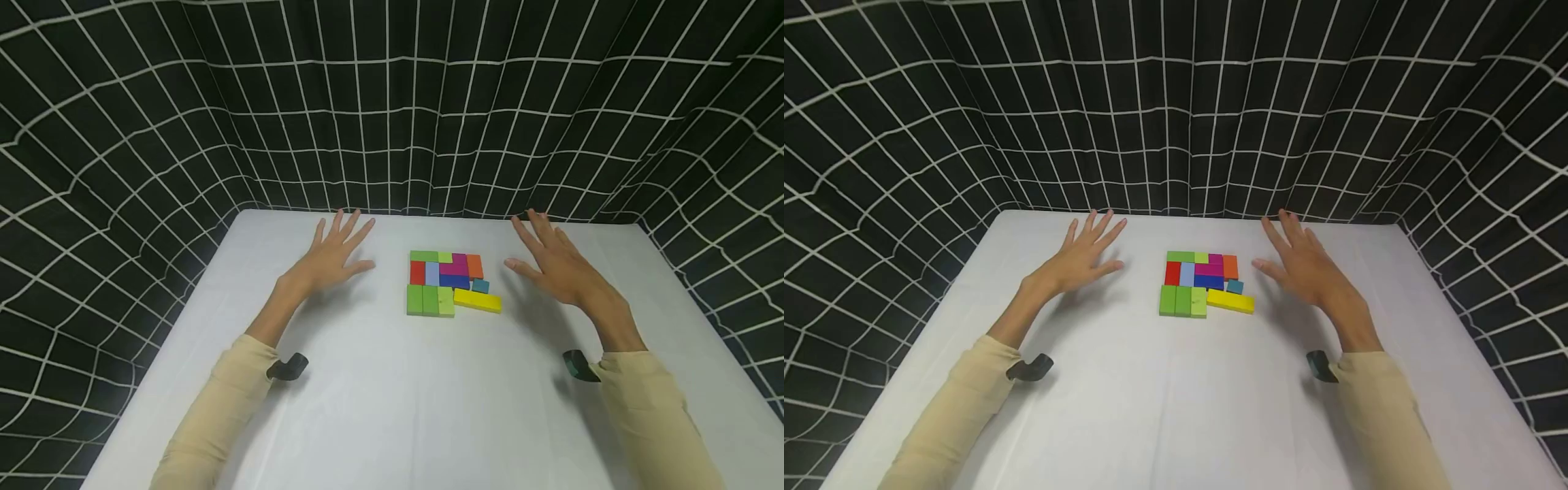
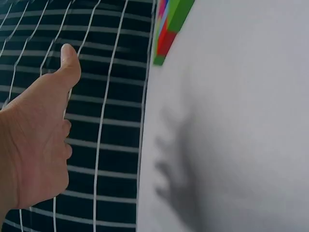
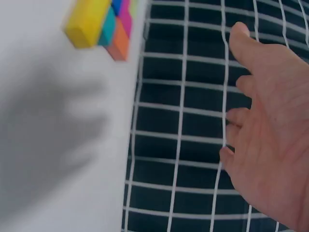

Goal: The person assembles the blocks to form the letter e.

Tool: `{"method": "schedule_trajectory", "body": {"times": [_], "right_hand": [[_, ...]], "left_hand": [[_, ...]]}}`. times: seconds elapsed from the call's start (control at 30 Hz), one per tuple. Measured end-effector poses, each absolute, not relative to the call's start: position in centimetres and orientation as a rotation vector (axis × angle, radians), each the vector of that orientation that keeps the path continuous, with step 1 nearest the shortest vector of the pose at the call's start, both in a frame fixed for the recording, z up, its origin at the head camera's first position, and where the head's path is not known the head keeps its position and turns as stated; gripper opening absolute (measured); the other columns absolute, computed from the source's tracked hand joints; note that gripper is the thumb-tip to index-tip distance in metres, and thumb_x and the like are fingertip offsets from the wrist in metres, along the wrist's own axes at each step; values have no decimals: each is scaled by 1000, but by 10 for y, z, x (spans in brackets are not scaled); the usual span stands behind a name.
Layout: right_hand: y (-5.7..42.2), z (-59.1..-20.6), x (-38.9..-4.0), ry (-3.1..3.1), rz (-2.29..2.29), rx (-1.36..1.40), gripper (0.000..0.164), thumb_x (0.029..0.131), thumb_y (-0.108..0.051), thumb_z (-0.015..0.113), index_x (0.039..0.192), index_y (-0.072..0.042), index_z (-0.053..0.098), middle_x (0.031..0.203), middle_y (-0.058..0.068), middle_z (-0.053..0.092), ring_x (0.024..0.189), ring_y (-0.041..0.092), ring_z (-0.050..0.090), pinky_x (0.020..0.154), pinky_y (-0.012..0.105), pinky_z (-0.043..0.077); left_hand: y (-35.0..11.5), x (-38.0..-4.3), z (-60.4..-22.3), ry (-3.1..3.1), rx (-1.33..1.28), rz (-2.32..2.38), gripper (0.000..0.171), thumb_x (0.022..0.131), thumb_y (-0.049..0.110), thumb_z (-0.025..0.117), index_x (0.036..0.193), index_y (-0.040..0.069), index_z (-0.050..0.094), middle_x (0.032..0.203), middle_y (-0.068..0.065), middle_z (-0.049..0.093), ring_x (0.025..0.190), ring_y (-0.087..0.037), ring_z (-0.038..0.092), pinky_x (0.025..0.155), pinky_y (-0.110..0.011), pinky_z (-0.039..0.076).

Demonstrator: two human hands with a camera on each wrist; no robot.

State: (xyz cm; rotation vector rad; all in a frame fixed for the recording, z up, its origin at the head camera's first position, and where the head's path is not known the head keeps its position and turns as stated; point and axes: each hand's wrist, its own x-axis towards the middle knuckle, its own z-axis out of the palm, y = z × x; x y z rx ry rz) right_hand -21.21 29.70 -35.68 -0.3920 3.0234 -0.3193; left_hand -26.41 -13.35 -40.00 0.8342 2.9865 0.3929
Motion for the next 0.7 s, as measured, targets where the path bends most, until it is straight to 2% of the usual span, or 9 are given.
{"method": "schedule_trajectory", "body": {"times": [0.1, 0.27, 0.47, 0.7], "right_hand": [[287, -363, -202, 2958, -295, -441, 92, 103, -65, 47, 169, -26, -3, 178, 14, -7, 165, 43, -2, 130, 68, 6], [268, -379, -187, 2874, -184, -587, 94, 103, -64, 50, 169, -18, 3, 178, 16, 0, 164, 45, 8, 129, 65, 18], [256, -399, -172, 2818, -186, -655, 95, 100, -62, 58, 169, -12, 15, 178, 16, 4, 164, 44, 7, 131, 65, 16], [250, -413, -168, 2819, -244, -704, 94, 93, -67, 64, 167, -23, 26, 177, 21, 10, 163, 47, 9, 131, 66, 14]], "left_hand": [[-119, -252, -406, 2913, 923, 377, 89, 103, 66, 47, 169, 33, -3, 179, -5, -7, 166, -37, -10, 131, -65, -8], [-92, -231, -420, 2757, 1107, 314, 93, 102, 65, 49, 170, 24, -1, 179, -6, -6, 166, -34, -7, 133, -62, -3], [-73, -215, -434, 2646, 1236, 199, 94, 100, 72, 47, 170, 24, 6, 179, -4, -2, 167, -32, -2, 135, -59, 0], [-64, -214, -441, 2605, 1320, 156, 83, 103, 66, 48, 169, 29, 14, 179, -8, 3, 166, -35, 3, 134, -61, 5]]}}
